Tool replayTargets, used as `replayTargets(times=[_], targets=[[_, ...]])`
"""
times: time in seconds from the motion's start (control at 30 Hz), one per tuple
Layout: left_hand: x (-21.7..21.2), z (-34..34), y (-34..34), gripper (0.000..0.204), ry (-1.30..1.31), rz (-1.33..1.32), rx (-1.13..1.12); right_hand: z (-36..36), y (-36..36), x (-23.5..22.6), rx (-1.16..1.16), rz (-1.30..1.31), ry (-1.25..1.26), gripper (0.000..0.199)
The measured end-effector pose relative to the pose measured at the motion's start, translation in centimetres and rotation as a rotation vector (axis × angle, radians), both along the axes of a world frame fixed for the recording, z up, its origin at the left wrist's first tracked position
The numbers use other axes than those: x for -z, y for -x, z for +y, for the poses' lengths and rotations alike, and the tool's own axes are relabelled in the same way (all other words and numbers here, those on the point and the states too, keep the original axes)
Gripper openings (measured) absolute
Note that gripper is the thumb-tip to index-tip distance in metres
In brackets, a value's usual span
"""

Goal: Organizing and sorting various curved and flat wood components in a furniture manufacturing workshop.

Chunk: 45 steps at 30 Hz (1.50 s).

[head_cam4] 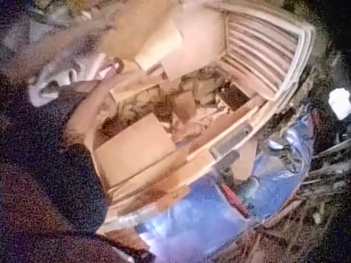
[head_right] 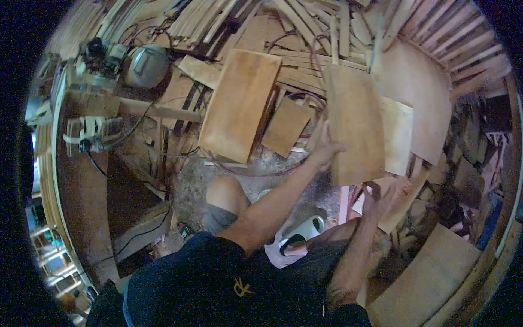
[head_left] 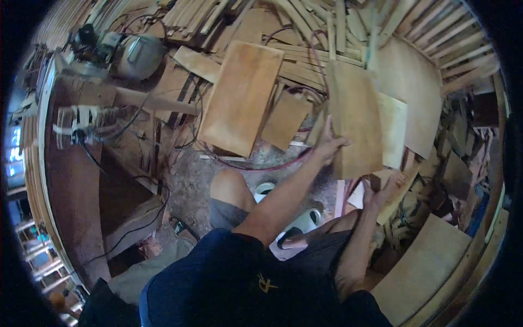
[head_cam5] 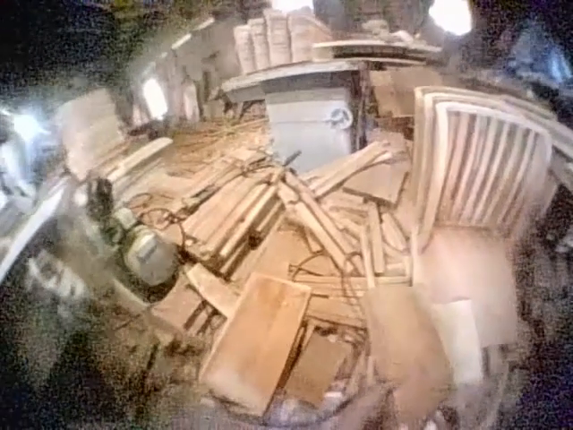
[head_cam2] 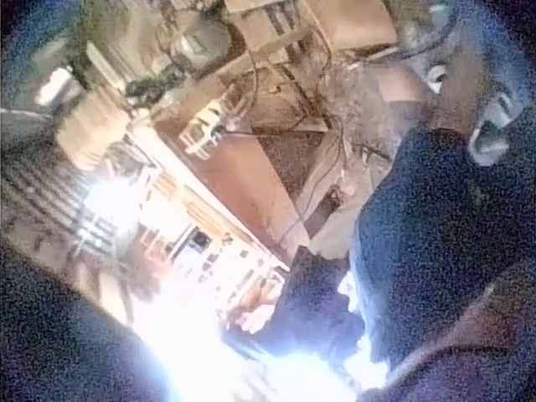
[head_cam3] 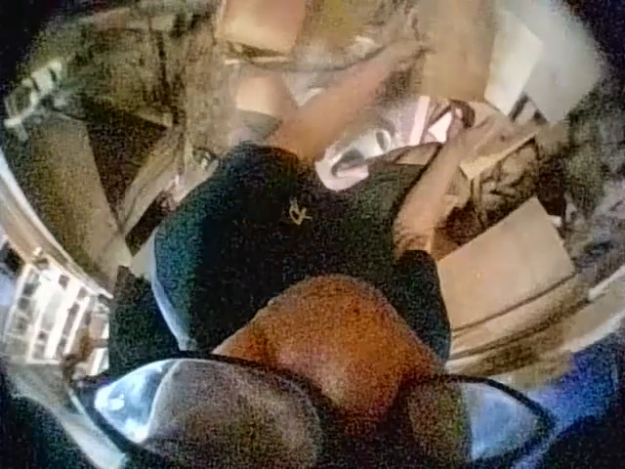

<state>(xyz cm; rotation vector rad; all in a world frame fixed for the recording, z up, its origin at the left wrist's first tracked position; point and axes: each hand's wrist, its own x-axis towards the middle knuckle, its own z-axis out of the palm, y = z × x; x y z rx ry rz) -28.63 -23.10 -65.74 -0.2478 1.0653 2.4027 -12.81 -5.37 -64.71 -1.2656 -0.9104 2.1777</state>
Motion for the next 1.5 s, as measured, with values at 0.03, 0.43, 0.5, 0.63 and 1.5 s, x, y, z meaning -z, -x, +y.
replayTargets(times=[0.03, 0.43, 0.5, 0.63, 1.5], targets=[[0.4, 0.5, 0.1, 0.105, 0.008, 0.008, -0.017, 1.0, 0.5, 1.2, -0.014, 0.019, 0.004, 0.062], [-6.2, -13.5, 11.0, 0.049, 1.039, 0.872, 0.192, 3.6, 3.9, 4.4, -0.120, -0.133, -0.640, 0.068], [-3.6, -23.6, 14.0, 0.055, 1.792, 0.883, -0.094, -4.4, 6.9, -2.9, 0.047, -0.043, -0.287, 0.065], [0.6, -42.6, 12.8, 0.069, 1.858, 0.881, -0.183, -7.5, 7.1, -5.0, -0.055, 0.071, -0.249, 0.057], [-13.7, -27.1, 0.2, 0.062, 1.524, 0.496, -0.039, -26.2, 11.7, 0.6, -1.036, 0.180, 0.130, 0.047]])
